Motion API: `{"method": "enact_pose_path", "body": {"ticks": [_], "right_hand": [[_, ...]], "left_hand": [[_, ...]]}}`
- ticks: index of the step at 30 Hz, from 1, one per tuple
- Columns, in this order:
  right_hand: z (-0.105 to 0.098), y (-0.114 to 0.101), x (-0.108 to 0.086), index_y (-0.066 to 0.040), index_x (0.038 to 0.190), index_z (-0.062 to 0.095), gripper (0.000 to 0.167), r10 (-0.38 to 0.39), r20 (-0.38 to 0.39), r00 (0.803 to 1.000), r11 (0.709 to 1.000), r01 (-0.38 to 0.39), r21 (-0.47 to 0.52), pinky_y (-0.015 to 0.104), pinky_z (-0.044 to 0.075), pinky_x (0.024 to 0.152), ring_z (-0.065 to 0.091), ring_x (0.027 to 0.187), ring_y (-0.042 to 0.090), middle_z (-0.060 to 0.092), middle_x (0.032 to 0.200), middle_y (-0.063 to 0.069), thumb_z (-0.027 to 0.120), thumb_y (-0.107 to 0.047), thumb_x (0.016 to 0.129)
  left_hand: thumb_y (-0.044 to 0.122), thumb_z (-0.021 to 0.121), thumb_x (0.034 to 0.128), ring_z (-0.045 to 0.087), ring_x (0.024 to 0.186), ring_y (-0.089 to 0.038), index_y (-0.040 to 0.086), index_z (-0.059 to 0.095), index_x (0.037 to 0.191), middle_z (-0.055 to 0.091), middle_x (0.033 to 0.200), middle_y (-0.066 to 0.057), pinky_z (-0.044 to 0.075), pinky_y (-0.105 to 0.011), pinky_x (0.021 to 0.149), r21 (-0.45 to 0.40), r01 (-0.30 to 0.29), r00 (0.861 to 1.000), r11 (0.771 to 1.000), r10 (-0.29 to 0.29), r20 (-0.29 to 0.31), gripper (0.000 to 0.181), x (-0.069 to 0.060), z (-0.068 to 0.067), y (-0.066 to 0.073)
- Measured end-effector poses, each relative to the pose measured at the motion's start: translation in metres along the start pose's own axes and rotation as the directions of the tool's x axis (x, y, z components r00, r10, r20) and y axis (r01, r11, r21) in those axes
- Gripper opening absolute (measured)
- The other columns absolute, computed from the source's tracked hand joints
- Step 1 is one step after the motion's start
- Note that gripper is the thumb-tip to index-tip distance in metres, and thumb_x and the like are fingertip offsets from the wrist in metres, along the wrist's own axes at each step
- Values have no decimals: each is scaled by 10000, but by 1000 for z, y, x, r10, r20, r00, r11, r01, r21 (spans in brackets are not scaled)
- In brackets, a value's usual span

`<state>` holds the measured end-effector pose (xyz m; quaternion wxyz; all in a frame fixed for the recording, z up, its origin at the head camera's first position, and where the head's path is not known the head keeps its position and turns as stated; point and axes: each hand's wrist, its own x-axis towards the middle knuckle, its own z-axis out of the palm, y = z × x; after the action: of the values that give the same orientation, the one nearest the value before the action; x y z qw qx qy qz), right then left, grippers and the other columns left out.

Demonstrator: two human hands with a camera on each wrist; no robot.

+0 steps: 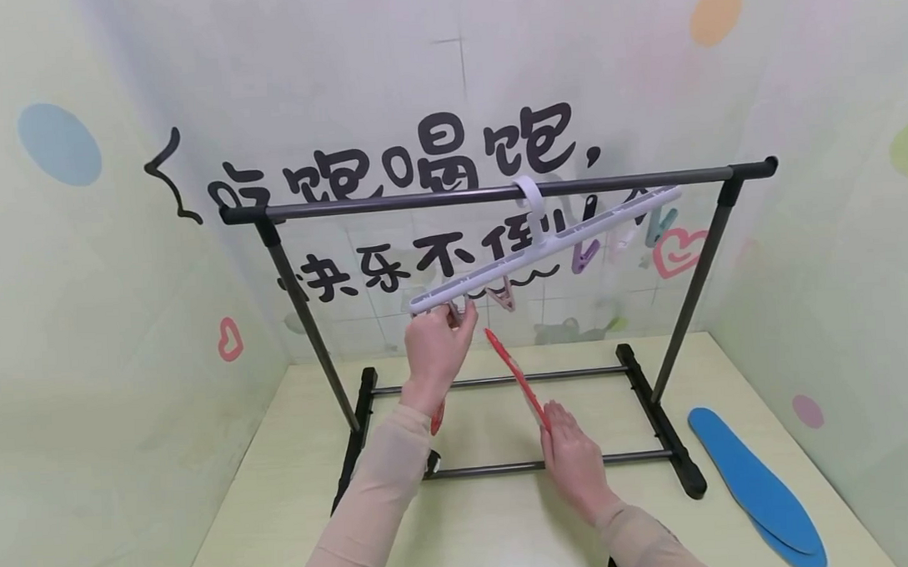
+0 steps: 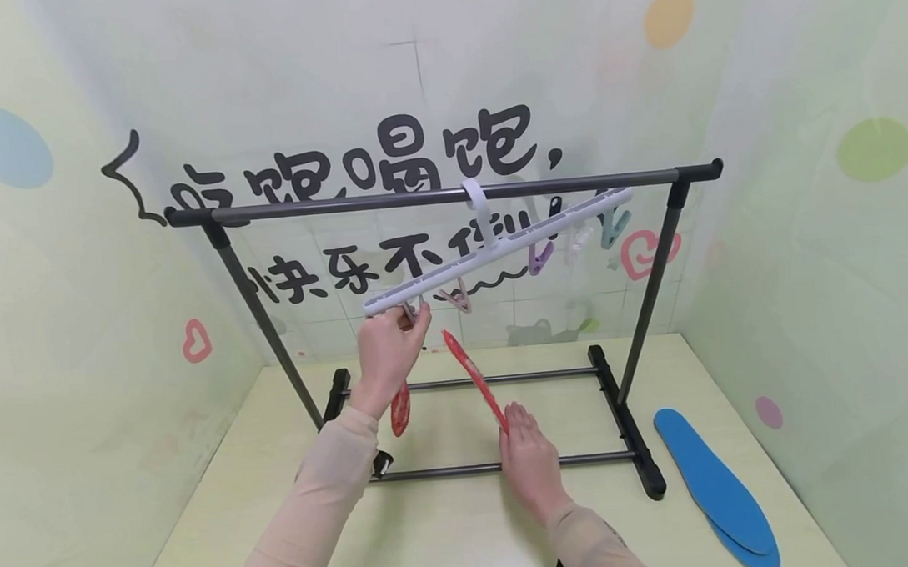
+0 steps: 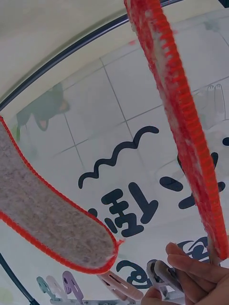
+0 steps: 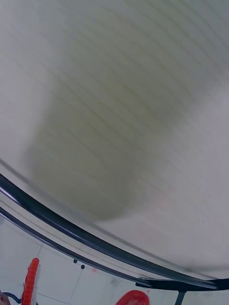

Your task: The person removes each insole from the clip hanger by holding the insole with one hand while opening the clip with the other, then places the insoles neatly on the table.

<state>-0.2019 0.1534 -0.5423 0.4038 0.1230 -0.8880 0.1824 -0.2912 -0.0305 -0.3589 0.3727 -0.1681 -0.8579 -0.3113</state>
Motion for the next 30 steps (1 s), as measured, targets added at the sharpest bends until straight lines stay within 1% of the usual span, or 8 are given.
{"method": "enact_pose_path", "body": {"ticks": [5,8,12,17,21,24,27,30], "right_hand": [[-7,9,1,121,1187,642,402,16,-14,1000,1000,-17,-6,460,550,880,680,1071,386,680,1169,264,703,-27,818],[-10,13,0,119,1193,640,398,28,-6,1000,1000,-28,-8,465,550,879,677,1076,388,677,1174,265,698,-29,828],[-13,17,-1,114,1205,636,398,53,9,999,998,-53,-20,471,551,872,675,1083,385,675,1185,261,696,-36,841],[-17,21,-3,108,1210,636,397,76,6,997,997,-76,-26,481,554,857,675,1081,388,676,1187,257,694,-43,847],[-21,24,-5,107,1210,636,394,92,3,996,995,-92,-29,490,556,841,674,1078,396,673,1190,259,692,-40,848],[-24,26,-6,108,1210,633,400,101,0,995,994,-101,-31,499,561,819,674,1072,405,671,1192,264,696,-34,842],[-26,30,-7,113,1207,632,411,90,-23,996,995,-90,-32,506,568,781,679,1051,415,671,1180,275,700,-26,827],[-28,35,-9,118,1199,634,418,74,-57,996,997,-76,-34,512,570,762,685,1031,418,675,1163,282,698,-20,809]], "left_hand": [[276,664,932,642,520,-183,21,703,721,724,663,-92,485,-305,519,10,24,1000,1000,-24,4,333,0,-1,-2],[298,661,940,690,582,-210,23,705,738,738,702,-103,530,-341,572,2,53,998,999,-53,24,344,-1,-2,-1],[336,649,949,717,644,-236,30,697,743,744,729,-116,554,-368,617,-8,84,995,996,-83,48,371,-2,-2,-1],[368,644,951,751,748,-262,32,713,765,758,787,-138,584,-401,701,-23,100,994,995,-99,53,391,-5,-3,0],[398,634,954,756,773,-255,17,759,865,762,835,-149,589,-410,729,-51,120,991,991,-117,62,411,-10,-5,0],[406,625,958,756,767,-254,2,766,943,761,842,-149,587,-415,738,-68,123,991,990,-119,63,428,-16,-6,0],[400,623,960,755,749,-247,-8,763,965,762,838,-145,584,-410,725,-70,127,990,989,-123,64,431,-24,-7,2],[400,620,963,756,757,-239,-14,754,994,764,879,-150,587,-403,730,-94,149,986,984,-141,90,436,-33,-8,6]]}}
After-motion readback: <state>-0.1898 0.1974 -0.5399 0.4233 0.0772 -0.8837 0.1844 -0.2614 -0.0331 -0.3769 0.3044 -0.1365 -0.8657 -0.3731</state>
